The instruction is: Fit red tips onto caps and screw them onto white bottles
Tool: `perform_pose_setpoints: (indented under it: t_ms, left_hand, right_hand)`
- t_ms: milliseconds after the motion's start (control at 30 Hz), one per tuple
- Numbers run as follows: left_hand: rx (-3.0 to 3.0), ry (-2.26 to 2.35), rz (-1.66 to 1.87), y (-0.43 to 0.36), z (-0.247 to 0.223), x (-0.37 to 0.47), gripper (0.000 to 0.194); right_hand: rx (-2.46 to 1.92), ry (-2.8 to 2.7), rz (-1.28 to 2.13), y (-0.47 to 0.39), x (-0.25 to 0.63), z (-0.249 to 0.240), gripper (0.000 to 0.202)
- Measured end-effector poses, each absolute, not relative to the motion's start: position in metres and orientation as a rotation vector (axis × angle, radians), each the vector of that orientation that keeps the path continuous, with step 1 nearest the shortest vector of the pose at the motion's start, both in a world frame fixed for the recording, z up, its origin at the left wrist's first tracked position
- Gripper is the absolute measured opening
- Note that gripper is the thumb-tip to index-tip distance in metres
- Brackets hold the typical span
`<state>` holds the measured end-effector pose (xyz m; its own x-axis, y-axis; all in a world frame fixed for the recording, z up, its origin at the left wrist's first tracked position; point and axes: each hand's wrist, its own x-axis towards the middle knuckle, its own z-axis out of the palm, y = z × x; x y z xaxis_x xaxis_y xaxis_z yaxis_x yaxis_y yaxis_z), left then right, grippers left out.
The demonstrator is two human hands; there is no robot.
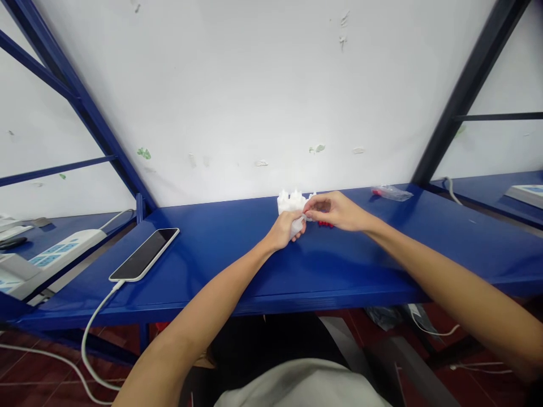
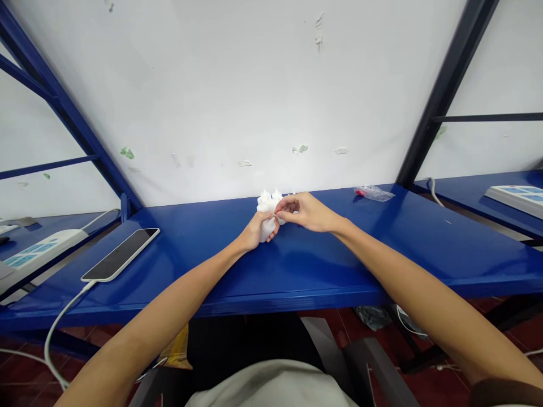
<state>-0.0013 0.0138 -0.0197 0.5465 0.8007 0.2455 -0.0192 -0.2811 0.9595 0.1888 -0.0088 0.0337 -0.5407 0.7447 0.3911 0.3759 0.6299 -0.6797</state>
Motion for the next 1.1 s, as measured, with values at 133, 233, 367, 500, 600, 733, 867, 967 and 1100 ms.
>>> perform_pose_setpoints:
  t_ms: [133, 233, 367, 500, 600, 733, 867, 967, 1100]
  left_hand:
    - [1.707, 0.639, 0.879, 0.011, -0.018, -0.001, 0.055]
    - [1.742, 0.653, 0.842, 0.010, -0.017, -0.002, 0.054]
    - [1.764, 0.676, 0.814, 0.010, -0.016, -0.004, 0.045]
    - [1.810, 0.658, 0.830, 0.010, -0.017, -0.006, 0.043]
    - [1.846, 0.652, 0.837, 0.010, -0.017, -0.006, 0.041]
    - [1.980, 0.692, 0.849, 0.010, -0.013, -0.008, 0.048]
    - [2.221, 0.713, 0.807, 0.006, 0.010, -0.024, 0.048]
    - [2.467, 0.808, 0.673, 0.003, 0.031, -0.043, 0.042]
    - [2.583, 0.923, 0.543, 0.002, 0.041, -0.058, 0.039]
  right_hand:
    - [-0.804, -2.166, 0.823, -0.013, 0.183, 0.034, 0.022]
    - [-0.794, -2.198, 0.850, -0.015, 0.181, 0.033, 0.019]
    - [-0.807, -2.216, 0.808, -0.014, 0.181, 0.030, 0.017]
    - [-0.775, -2.200, 0.825, -0.016, 0.177, 0.029, 0.016]
    - [-0.766, -2.176, 0.844, -0.020, 0.173, 0.030, 0.013]
    - [-0.781, -2.164, 0.816, -0.021, 0.171, 0.029, 0.013]
    - [-0.792, -2.080, 0.724, -0.017, 0.173, 0.027, 0.014]
    - [-0.817, -2.053, 0.709, -0.013, 0.175, 0.027, 0.017]
    - [-0.879, -2.160, 0.772, -0.009, 0.174, 0.023, 0.017]
